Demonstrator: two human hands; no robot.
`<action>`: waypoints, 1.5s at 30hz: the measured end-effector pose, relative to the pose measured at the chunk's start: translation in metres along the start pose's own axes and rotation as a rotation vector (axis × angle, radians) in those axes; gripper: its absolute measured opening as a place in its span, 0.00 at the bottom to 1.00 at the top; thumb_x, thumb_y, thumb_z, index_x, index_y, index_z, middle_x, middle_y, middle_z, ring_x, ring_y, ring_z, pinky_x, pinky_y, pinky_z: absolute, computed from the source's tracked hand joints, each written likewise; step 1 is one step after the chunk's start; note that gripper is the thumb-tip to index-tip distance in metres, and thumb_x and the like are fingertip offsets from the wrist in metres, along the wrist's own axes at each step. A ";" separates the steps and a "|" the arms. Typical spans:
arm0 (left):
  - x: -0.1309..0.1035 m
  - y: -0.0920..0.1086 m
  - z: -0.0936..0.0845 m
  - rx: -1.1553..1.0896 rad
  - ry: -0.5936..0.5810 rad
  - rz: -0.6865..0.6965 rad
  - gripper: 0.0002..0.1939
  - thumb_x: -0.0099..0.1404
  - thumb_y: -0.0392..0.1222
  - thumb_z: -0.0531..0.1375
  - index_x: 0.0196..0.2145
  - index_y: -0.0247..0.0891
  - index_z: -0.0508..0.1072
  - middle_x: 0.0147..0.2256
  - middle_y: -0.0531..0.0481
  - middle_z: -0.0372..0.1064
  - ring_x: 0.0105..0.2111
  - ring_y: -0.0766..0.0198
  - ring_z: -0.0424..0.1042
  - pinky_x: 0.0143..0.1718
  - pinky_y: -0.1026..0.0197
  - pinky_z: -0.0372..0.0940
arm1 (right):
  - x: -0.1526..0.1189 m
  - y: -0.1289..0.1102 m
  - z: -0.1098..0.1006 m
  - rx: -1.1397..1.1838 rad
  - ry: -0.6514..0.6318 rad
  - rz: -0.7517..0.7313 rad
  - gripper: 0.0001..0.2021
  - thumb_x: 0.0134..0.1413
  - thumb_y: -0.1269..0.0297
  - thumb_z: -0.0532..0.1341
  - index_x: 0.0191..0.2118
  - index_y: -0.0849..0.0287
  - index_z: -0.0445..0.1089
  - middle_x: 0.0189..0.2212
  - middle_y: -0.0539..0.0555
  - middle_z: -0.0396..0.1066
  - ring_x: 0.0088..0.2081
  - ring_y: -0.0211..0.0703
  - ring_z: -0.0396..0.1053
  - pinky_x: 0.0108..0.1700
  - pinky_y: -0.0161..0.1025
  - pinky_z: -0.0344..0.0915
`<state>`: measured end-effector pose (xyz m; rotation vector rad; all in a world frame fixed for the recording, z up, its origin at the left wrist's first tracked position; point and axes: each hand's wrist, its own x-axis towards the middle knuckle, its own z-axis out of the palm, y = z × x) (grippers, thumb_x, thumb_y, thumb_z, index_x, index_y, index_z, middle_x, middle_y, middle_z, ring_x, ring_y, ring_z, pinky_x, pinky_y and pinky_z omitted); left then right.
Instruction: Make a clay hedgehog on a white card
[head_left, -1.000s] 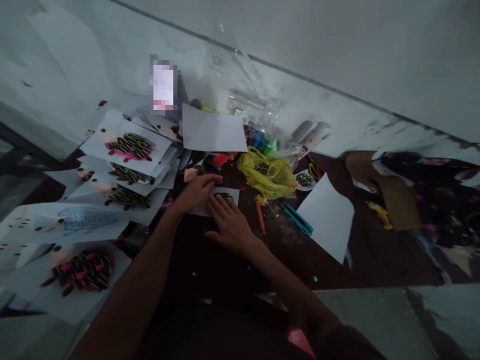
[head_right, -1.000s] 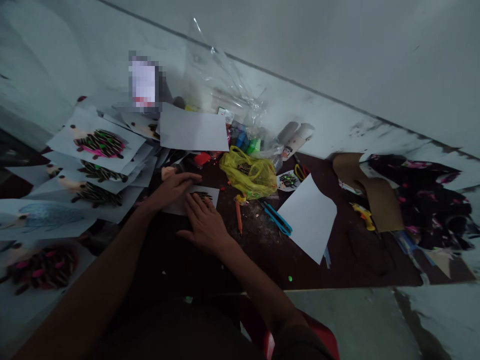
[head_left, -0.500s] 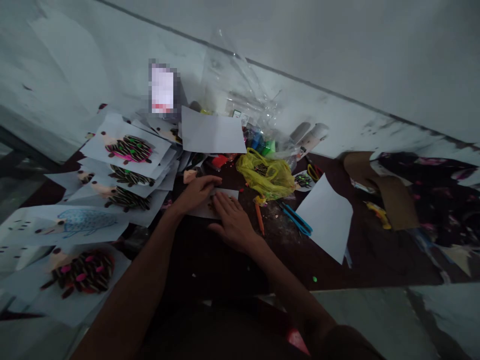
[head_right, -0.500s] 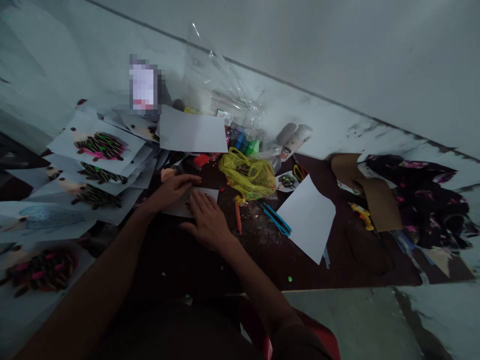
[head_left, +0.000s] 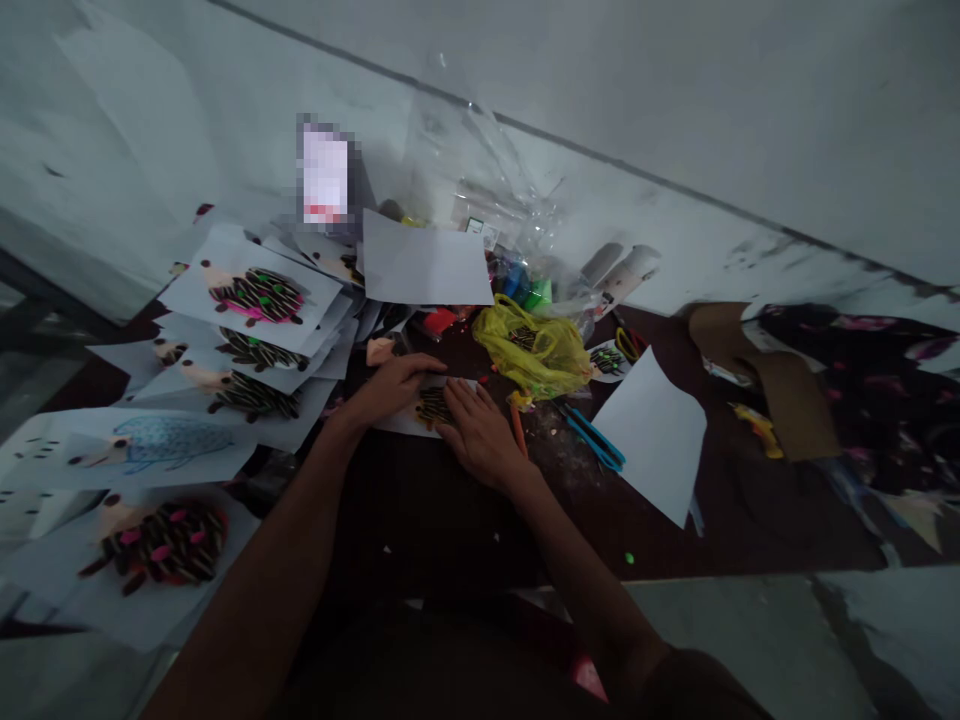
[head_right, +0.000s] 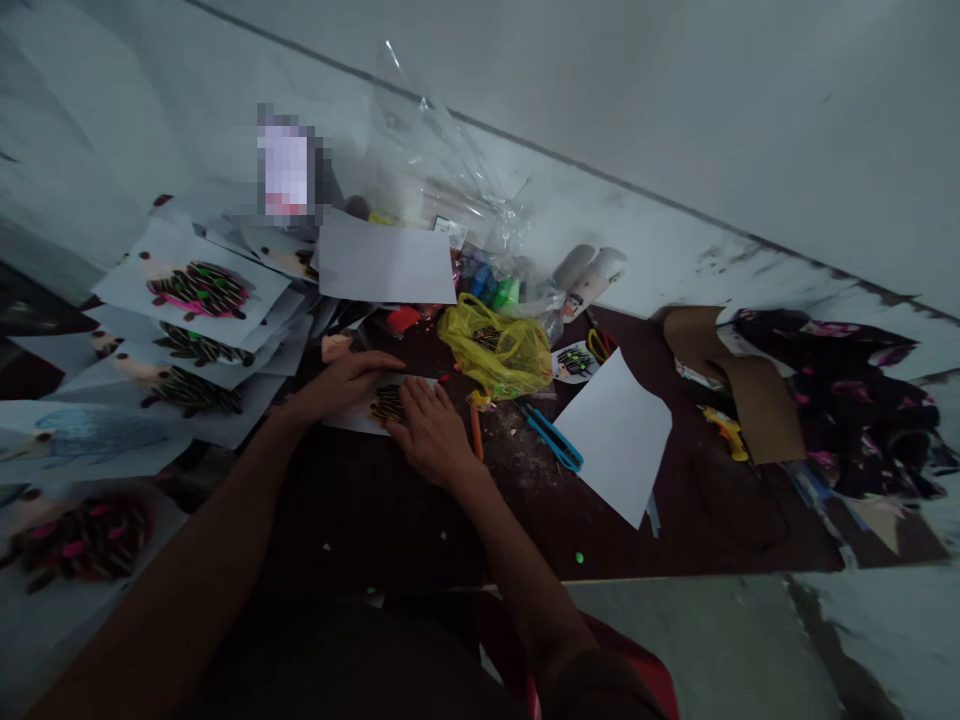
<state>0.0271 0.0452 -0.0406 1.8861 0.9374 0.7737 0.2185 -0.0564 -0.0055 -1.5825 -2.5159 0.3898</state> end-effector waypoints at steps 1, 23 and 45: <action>0.000 0.000 0.000 0.004 0.000 0.004 0.21 0.65 0.38 0.51 0.48 0.36 0.80 0.52 0.42 0.79 0.53 0.56 0.76 0.63 0.48 0.65 | 0.000 -0.001 0.000 -0.003 -0.002 0.004 0.32 0.75 0.50 0.48 0.71 0.69 0.57 0.72 0.67 0.54 0.75 0.52 0.49 0.75 0.56 0.46; -0.001 -0.001 0.005 0.411 0.160 0.116 0.25 0.62 0.27 0.50 0.50 0.35 0.80 0.52 0.41 0.77 0.54 0.51 0.74 0.60 0.43 0.66 | 0.007 0.041 0.000 0.120 0.405 0.196 0.18 0.66 0.75 0.54 0.53 0.60 0.78 0.53 0.62 0.77 0.56 0.52 0.73 0.61 0.51 0.66; -0.003 0.002 0.009 0.766 0.148 0.095 0.14 0.70 0.34 0.54 0.41 0.39 0.81 0.38 0.42 0.73 0.40 0.51 0.70 0.44 0.48 0.65 | -0.007 0.046 -0.002 0.126 0.436 0.182 0.11 0.68 0.71 0.57 0.40 0.58 0.78 0.39 0.58 0.79 0.45 0.50 0.73 0.52 0.46 0.66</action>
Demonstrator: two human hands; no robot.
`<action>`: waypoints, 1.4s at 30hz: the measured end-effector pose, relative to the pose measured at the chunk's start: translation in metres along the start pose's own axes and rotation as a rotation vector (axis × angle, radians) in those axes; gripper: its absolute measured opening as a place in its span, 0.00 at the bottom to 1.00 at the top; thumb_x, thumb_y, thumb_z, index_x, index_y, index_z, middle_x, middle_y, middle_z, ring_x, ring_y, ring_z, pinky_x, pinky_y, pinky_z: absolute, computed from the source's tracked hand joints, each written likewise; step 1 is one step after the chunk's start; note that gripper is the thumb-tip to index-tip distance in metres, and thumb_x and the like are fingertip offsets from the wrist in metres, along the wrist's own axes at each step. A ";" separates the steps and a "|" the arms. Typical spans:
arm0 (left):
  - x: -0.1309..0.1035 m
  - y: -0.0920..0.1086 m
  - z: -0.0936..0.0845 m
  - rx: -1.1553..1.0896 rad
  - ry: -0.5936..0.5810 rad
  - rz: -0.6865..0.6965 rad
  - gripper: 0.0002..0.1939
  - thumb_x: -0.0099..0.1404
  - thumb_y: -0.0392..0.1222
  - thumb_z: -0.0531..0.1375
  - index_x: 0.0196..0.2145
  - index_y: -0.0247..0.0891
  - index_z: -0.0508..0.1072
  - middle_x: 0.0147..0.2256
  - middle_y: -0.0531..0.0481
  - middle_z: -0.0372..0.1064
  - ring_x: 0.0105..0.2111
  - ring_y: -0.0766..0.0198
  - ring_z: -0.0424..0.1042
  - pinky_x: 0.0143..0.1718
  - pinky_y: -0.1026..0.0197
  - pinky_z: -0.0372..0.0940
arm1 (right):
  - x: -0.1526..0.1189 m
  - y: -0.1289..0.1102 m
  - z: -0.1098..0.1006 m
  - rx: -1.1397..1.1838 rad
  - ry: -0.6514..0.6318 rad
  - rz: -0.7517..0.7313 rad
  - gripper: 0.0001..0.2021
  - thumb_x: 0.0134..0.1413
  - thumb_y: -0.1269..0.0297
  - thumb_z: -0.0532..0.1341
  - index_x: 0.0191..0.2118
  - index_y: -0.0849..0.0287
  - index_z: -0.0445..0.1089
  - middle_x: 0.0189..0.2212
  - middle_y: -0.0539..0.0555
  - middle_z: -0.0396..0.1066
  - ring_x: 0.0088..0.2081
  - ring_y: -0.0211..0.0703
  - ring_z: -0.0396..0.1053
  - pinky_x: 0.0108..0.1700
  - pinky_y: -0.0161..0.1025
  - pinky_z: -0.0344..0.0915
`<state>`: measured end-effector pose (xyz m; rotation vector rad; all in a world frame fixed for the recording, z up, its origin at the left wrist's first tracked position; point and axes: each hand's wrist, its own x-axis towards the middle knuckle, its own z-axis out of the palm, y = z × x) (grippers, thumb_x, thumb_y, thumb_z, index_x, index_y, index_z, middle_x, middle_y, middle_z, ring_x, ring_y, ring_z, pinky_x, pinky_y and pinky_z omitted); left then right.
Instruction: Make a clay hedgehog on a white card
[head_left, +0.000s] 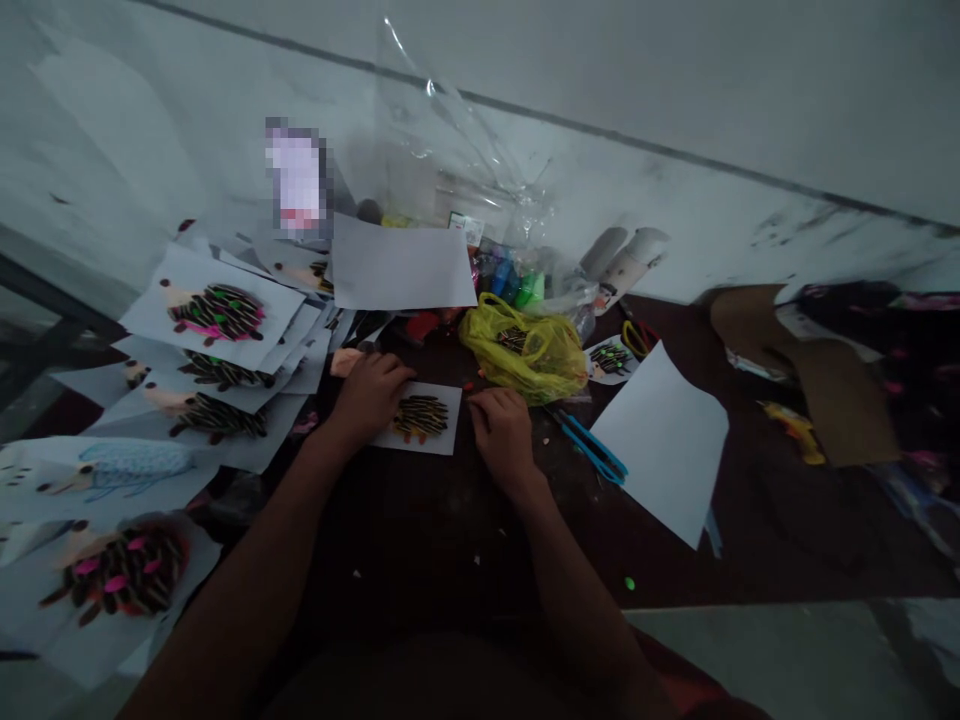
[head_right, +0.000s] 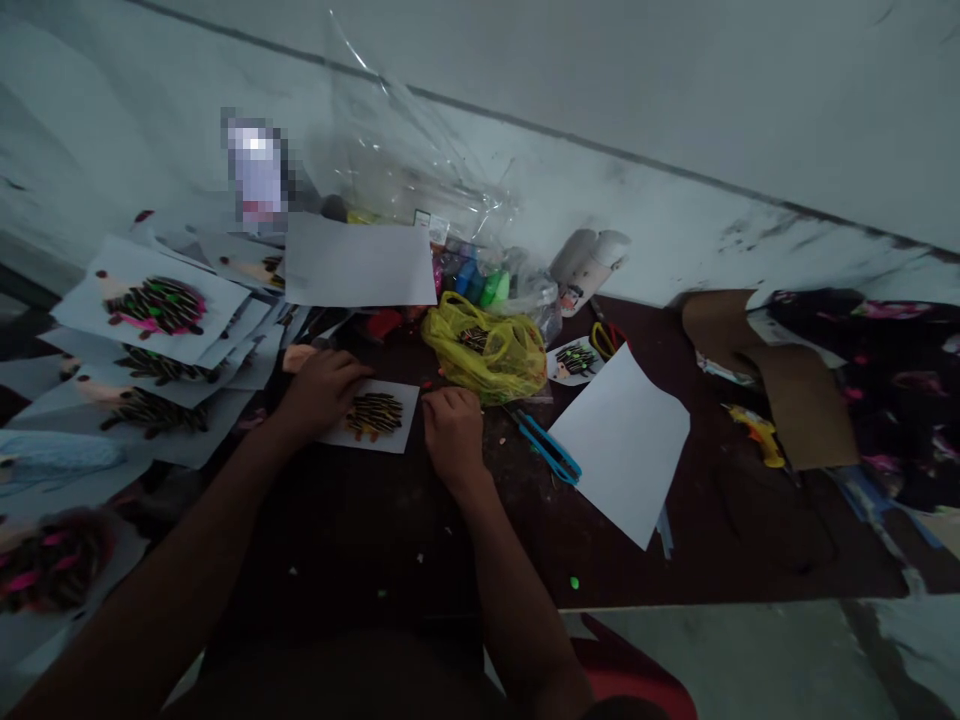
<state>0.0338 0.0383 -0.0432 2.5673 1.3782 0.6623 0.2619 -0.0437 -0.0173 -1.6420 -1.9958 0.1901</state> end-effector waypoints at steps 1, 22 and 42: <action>0.000 0.000 0.000 0.006 0.003 0.000 0.15 0.70 0.34 0.54 0.41 0.39 0.81 0.38 0.42 0.73 0.40 0.51 0.70 0.44 0.48 0.65 | 0.000 0.001 0.000 -0.016 0.004 0.014 0.10 0.68 0.71 0.57 0.40 0.58 0.78 0.38 0.58 0.79 0.44 0.50 0.73 0.51 0.46 0.65; 0.000 0.014 0.000 -0.041 -0.059 -0.003 0.16 0.66 0.30 0.54 0.41 0.41 0.81 0.39 0.42 0.74 0.42 0.50 0.71 0.47 0.46 0.63 | 0.006 0.009 -0.002 -0.102 0.058 0.058 0.13 0.69 0.69 0.57 0.50 0.57 0.78 0.44 0.58 0.79 0.47 0.51 0.71 0.52 0.46 0.63; 0.004 0.020 0.007 -0.164 0.059 -0.102 0.16 0.68 0.29 0.53 0.41 0.37 0.81 0.40 0.41 0.76 0.43 0.52 0.73 0.48 0.50 0.68 | 0.061 -0.013 -0.004 -0.365 -0.060 -0.008 0.11 0.69 0.65 0.57 0.43 0.56 0.79 0.40 0.62 0.78 0.45 0.54 0.69 0.47 0.49 0.63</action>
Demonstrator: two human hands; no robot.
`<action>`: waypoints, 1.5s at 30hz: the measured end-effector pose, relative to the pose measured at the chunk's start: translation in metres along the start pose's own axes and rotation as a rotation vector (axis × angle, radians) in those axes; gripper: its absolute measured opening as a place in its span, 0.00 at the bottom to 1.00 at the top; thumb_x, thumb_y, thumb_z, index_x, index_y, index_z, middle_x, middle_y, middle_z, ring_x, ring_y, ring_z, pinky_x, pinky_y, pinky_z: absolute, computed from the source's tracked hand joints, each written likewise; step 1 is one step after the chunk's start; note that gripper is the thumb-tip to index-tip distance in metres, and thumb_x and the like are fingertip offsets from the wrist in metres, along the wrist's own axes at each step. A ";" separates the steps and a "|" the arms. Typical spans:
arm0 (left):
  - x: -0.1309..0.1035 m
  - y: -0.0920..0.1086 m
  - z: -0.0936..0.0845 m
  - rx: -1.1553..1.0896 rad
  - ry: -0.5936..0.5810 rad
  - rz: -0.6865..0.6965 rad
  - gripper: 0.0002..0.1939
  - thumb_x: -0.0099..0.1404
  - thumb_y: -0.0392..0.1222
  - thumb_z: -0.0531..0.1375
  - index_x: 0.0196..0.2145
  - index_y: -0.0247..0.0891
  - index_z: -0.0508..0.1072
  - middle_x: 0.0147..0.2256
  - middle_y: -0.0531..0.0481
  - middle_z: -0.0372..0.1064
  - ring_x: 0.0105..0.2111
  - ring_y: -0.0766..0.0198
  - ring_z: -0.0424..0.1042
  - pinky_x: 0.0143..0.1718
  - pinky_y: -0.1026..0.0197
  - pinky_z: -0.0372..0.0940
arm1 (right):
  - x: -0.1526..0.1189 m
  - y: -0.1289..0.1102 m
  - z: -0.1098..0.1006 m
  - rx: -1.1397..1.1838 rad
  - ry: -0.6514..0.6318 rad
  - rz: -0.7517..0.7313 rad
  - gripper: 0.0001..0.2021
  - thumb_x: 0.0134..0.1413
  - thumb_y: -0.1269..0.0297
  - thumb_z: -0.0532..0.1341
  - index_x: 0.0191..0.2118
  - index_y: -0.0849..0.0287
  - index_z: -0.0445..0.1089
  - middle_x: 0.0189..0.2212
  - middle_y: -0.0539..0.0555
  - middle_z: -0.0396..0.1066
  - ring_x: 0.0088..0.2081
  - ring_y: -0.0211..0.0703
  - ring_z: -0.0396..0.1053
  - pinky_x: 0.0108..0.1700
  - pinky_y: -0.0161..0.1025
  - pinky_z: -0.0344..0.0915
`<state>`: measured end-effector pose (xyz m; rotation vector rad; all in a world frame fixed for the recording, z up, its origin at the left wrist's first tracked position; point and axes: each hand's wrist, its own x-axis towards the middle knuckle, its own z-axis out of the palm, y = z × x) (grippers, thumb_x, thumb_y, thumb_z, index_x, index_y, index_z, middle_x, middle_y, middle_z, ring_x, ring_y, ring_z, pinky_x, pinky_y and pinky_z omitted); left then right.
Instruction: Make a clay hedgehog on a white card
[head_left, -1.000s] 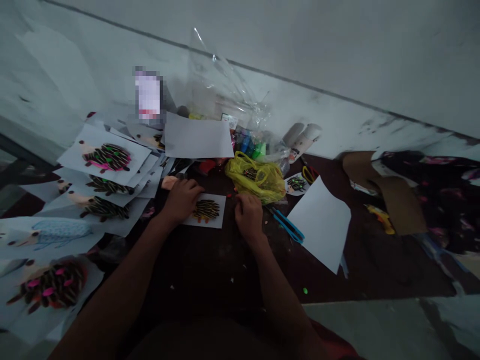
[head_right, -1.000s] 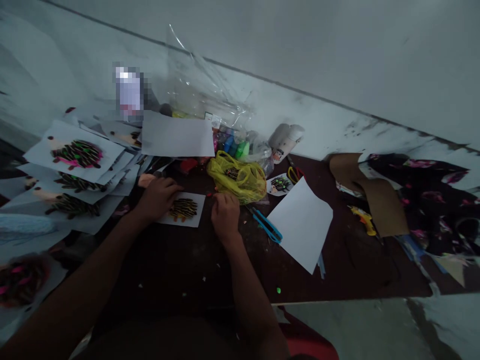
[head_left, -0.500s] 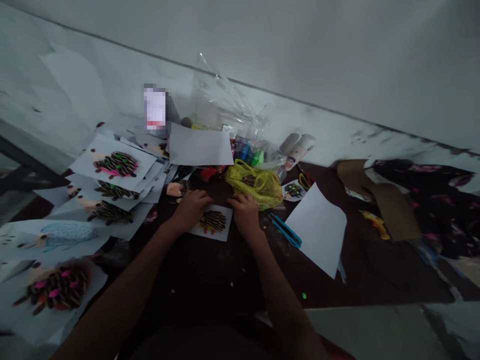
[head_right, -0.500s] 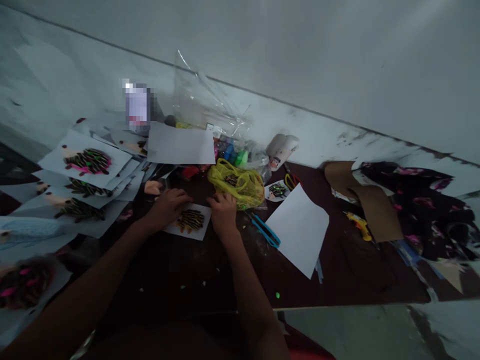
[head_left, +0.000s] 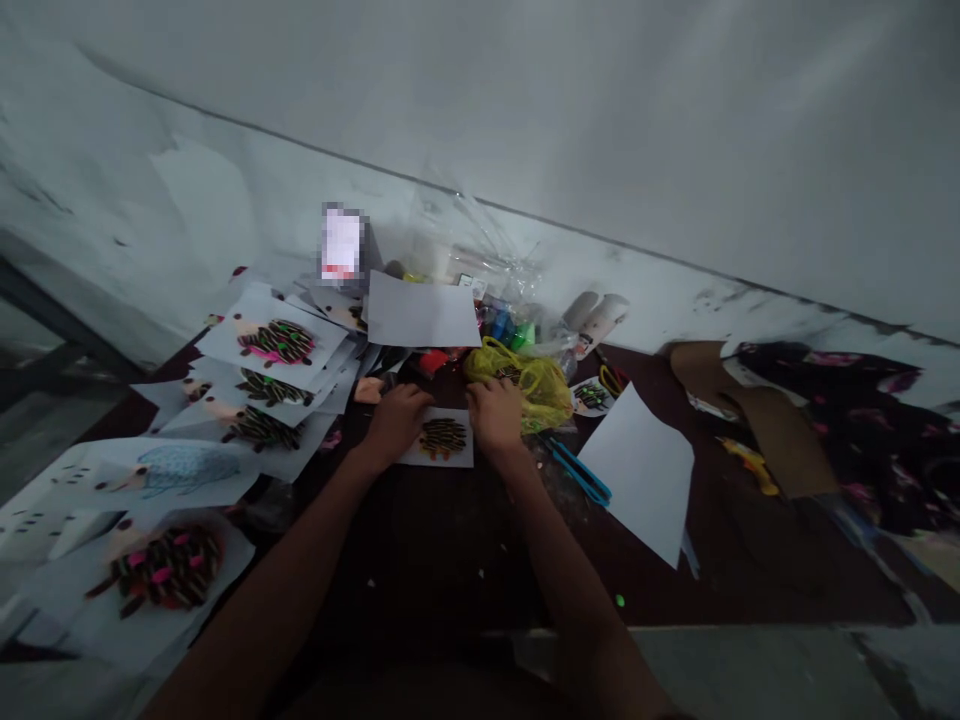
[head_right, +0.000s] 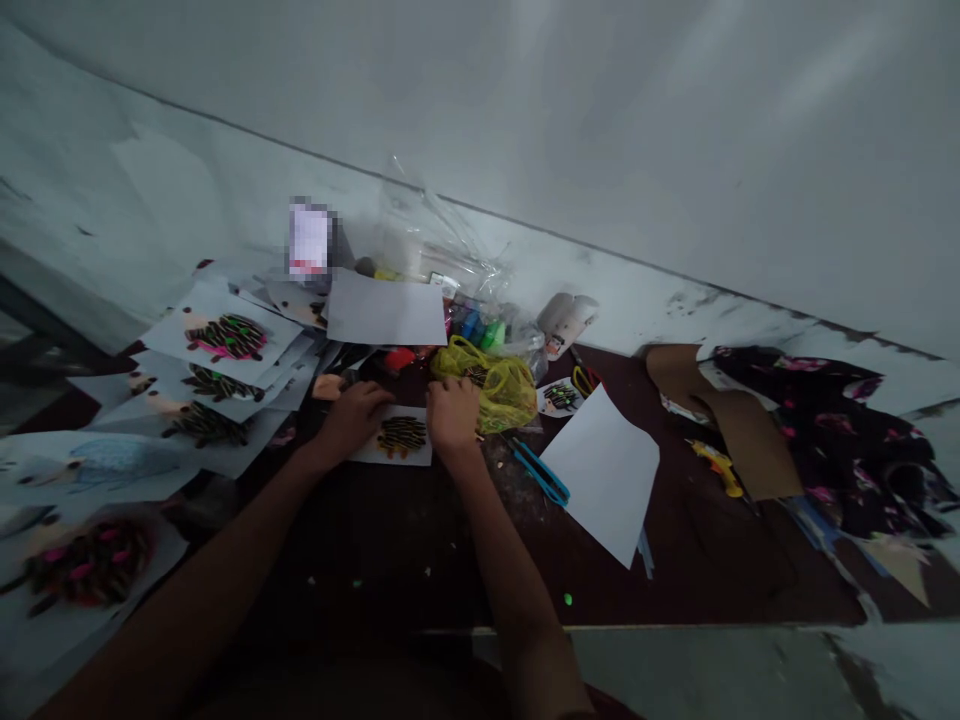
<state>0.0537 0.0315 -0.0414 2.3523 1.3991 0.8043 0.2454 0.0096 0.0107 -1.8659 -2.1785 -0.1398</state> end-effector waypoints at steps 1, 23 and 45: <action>0.000 -0.001 -0.001 -0.022 -0.003 0.001 0.16 0.67 0.28 0.53 0.41 0.37 0.81 0.40 0.41 0.76 0.44 0.52 0.74 0.48 0.50 0.68 | 0.009 -0.009 -0.002 0.001 -0.037 -0.033 0.11 0.69 0.64 0.58 0.44 0.56 0.79 0.40 0.61 0.78 0.46 0.54 0.69 0.48 0.49 0.63; 0.013 0.014 -0.023 -1.028 0.256 -0.377 0.27 0.62 0.47 0.67 0.56 0.35 0.71 0.53 0.37 0.75 0.46 0.55 0.78 0.46 0.53 0.75 | 0.000 -0.009 0.000 1.068 0.160 0.196 0.12 0.62 0.56 0.57 0.32 0.56 0.70 0.30 0.51 0.76 0.34 0.42 0.72 0.41 0.38 0.69; 0.023 0.033 -0.040 -1.036 -0.110 -0.195 0.19 0.56 0.49 0.70 0.40 0.34 0.76 0.27 0.51 0.73 0.24 0.66 0.70 0.25 0.64 0.63 | -0.017 -0.005 0.007 1.182 0.206 0.180 0.17 0.60 0.48 0.61 0.33 0.57 0.78 0.31 0.52 0.77 0.35 0.45 0.72 0.42 0.42 0.71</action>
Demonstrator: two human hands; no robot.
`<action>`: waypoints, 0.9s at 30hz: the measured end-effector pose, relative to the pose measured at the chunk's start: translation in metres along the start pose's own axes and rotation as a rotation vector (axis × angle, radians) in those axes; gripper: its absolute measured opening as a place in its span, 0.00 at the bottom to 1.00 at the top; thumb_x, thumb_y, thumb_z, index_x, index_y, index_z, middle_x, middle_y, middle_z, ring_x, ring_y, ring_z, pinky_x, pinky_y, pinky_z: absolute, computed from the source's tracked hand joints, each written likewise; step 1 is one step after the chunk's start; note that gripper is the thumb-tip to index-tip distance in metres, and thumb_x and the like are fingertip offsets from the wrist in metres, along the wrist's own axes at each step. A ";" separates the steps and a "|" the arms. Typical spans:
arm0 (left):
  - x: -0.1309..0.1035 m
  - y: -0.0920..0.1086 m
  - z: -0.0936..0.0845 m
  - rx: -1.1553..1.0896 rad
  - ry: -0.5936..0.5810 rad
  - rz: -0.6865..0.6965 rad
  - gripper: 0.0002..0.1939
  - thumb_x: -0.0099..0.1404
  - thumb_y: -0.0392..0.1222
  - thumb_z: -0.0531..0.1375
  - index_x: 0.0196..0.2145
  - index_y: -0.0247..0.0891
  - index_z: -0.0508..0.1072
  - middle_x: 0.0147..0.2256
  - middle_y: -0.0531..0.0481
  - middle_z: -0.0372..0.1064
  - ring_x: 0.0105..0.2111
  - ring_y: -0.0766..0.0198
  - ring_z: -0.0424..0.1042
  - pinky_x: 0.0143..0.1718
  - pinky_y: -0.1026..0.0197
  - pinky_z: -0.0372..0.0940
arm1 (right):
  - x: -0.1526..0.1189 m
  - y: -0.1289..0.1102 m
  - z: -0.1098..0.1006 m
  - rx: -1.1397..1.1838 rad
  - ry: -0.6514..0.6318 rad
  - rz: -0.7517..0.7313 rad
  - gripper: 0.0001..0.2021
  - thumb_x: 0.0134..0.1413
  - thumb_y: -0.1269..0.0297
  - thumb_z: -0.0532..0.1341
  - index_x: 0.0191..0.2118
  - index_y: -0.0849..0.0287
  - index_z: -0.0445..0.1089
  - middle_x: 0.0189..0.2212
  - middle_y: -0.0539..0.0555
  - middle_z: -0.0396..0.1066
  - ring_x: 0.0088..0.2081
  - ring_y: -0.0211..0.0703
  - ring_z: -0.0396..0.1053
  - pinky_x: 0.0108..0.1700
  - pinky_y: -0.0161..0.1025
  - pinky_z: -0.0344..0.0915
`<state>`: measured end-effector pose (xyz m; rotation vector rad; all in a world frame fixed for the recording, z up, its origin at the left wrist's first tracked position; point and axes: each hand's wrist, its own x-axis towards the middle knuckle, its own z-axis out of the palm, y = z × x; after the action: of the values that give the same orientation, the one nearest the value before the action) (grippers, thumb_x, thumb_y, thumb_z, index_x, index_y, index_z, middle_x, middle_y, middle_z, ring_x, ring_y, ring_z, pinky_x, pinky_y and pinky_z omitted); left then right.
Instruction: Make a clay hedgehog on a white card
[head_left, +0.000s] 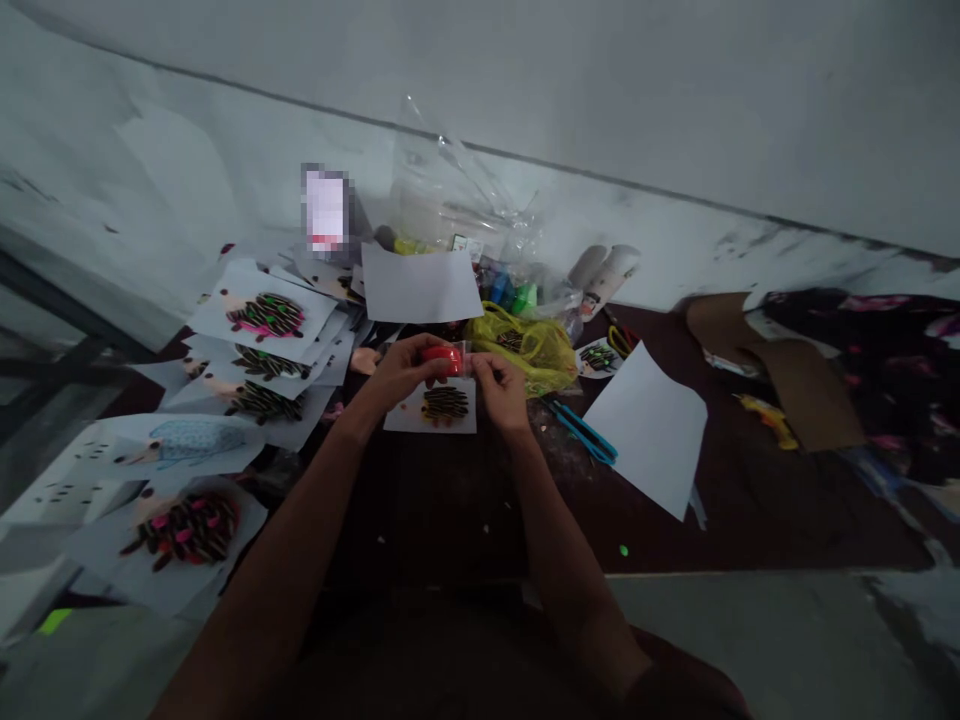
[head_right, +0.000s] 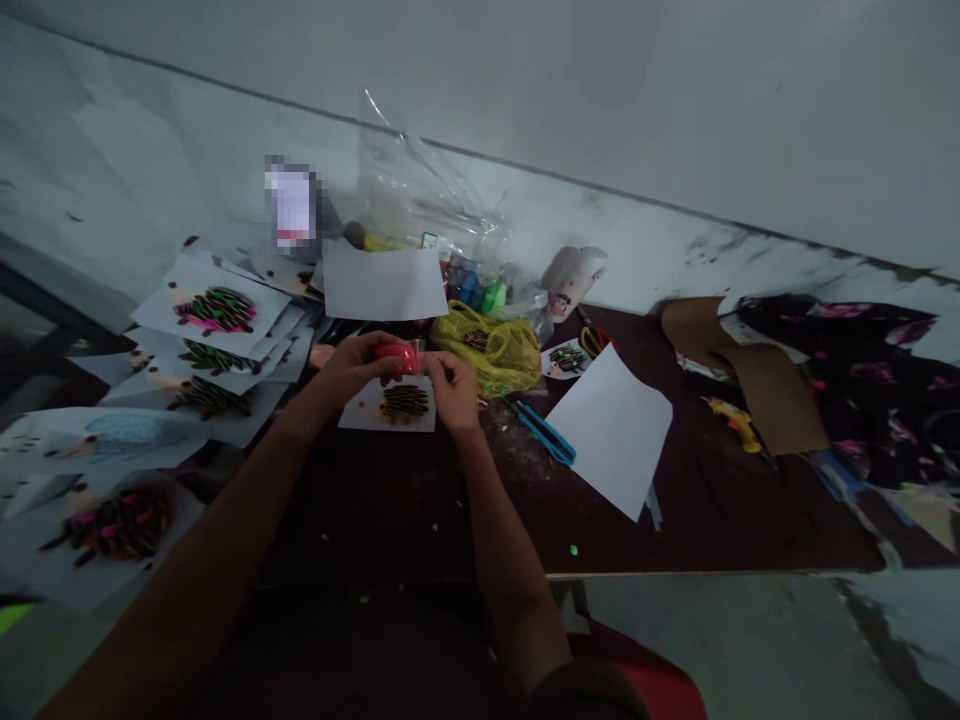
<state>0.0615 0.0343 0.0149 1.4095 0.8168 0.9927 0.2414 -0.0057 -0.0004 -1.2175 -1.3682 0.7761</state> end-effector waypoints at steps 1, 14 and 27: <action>-0.001 -0.001 -0.001 -0.004 0.008 -0.006 0.19 0.56 0.50 0.70 0.41 0.34 0.76 0.27 0.52 0.73 0.25 0.66 0.70 0.25 0.64 0.63 | 0.000 0.000 0.000 0.007 -0.016 0.001 0.17 0.61 0.48 0.61 0.34 0.57 0.79 0.31 0.53 0.78 0.36 0.45 0.73 0.43 0.42 0.71; -0.008 -0.008 -0.010 0.050 -0.026 -0.040 0.19 0.60 0.50 0.67 0.44 0.36 0.76 0.30 0.51 0.74 0.28 0.65 0.70 0.31 0.62 0.66 | 0.002 0.010 -0.001 0.066 -0.134 0.046 0.13 0.55 0.53 0.67 0.36 0.56 0.82 0.34 0.53 0.80 0.36 0.45 0.75 0.42 0.42 0.73; -0.018 -0.003 -0.012 0.100 -0.039 -0.055 0.25 0.60 0.53 0.68 0.49 0.34 0.80 0.40 0.43 0.80 0.33 0.62 0.73 0.30 0.64 0.66 | -0.008 -0.001 0.010 -0.104 -0.022 -0.022 0.12 0.58 0.55 0.62 0.30 0.56 0.74 0.26 0.50 0.73 0.30 0.41 0.69 0.35 0.38 0.66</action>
<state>0.0439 0.0234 0.0098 1.4794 0.8823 0.8897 0.2307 -0.0117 -0.0042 -1.2756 -1.4530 0.7122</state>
